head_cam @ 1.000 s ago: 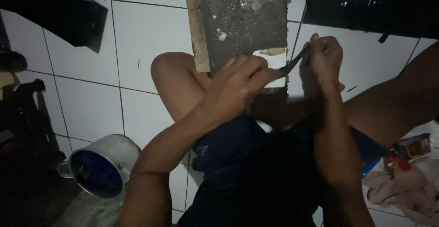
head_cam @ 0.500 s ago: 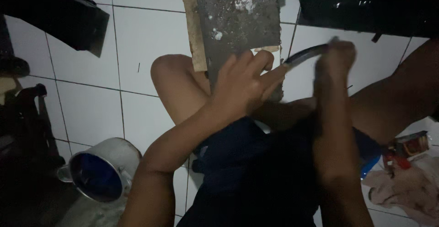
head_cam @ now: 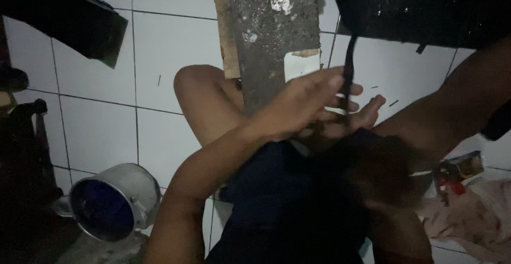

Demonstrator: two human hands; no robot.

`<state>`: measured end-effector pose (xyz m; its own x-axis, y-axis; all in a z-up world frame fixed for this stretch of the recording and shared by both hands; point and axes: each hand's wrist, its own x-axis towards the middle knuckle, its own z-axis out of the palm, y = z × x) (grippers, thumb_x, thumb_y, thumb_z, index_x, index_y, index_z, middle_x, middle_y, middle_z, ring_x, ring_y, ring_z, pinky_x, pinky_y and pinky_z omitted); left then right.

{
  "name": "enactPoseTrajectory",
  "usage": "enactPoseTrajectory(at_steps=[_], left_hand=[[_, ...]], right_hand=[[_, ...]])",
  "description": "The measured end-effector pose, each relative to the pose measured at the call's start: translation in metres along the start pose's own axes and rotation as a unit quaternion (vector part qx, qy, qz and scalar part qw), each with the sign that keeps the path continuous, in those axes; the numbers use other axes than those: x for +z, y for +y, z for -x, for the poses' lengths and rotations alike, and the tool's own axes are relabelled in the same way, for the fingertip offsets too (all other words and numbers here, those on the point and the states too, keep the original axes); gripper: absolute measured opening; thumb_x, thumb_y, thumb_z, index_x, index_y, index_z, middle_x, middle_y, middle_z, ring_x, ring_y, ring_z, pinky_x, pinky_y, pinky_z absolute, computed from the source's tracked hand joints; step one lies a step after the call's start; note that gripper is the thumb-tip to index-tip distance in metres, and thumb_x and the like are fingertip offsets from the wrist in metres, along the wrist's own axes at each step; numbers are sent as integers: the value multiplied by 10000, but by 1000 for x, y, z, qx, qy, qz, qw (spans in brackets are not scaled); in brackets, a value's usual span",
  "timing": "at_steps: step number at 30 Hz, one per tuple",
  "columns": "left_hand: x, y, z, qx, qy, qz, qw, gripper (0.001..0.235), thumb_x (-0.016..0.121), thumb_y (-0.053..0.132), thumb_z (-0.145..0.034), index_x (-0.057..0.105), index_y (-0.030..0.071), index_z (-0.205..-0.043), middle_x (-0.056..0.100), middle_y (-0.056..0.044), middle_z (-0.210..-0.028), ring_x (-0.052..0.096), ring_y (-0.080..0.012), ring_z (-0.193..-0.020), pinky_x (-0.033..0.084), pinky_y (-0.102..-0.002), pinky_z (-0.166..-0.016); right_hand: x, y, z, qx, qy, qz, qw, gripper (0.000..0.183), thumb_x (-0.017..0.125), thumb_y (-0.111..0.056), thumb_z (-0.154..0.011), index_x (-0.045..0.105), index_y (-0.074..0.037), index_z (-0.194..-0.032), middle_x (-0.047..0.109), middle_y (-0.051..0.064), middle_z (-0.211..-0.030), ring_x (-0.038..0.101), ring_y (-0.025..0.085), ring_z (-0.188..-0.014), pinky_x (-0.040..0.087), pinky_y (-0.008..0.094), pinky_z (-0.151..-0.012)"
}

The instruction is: The person sits on the floor and repeatedly cuts strips of black tape using a knife. The person holds the tape against a wooden block and slices it into smaller pieces, which are then placed on the floor.

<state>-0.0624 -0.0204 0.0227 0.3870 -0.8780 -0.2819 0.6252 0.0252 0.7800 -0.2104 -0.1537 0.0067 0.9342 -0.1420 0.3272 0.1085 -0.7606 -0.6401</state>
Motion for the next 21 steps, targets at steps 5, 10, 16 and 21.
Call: enactPoseTrajectory(at_steps=[5,10,16,21], left_hand=[[-14,23,13,28,62,-120,990,412,517,250,-1085,550,55,-1447,706,-147,-1147,687,-202,-886,609,-348,-736],[-52,42,47,220,85,-679,695,354,650,141,-1035,643,80,-1383,684,-139,-1143,684,-265,-994,567,-405,-861],[-75,40,52,218,78,-752,617,398,727,114,-901,694,74,-1295,648,-142,-1123,626,-319,-1017,477,-466,-826],[-79,36,53,240,84,-734,630,402,725,113,-908,686,69,-1305,621,-133,-1169,616,-317,-1070,486,-472,-894]], right_hand=[[17,-28,19,-152,-106,18,982,415,691,-453,-899,663,-110,-1130,682,152,-1097,697,292,-900,568,459,-770],[17,-3,-3,-13,-88,110,990,301,710,-262,-944,683,-62,-1168,676,180,-1121,699,309,-966,593,446,-785],[10,14,-65,92,-49,-53,993,239,656,-36,-1053,679,3,-1287,662,198,-1191,697,274,-1014,593,369,-814],[6,7,-84,102,-111,-7,989,195,698,-66,-1026,685,0,-1209,671,191,-1153,701,269,-942,585,357,-769]])
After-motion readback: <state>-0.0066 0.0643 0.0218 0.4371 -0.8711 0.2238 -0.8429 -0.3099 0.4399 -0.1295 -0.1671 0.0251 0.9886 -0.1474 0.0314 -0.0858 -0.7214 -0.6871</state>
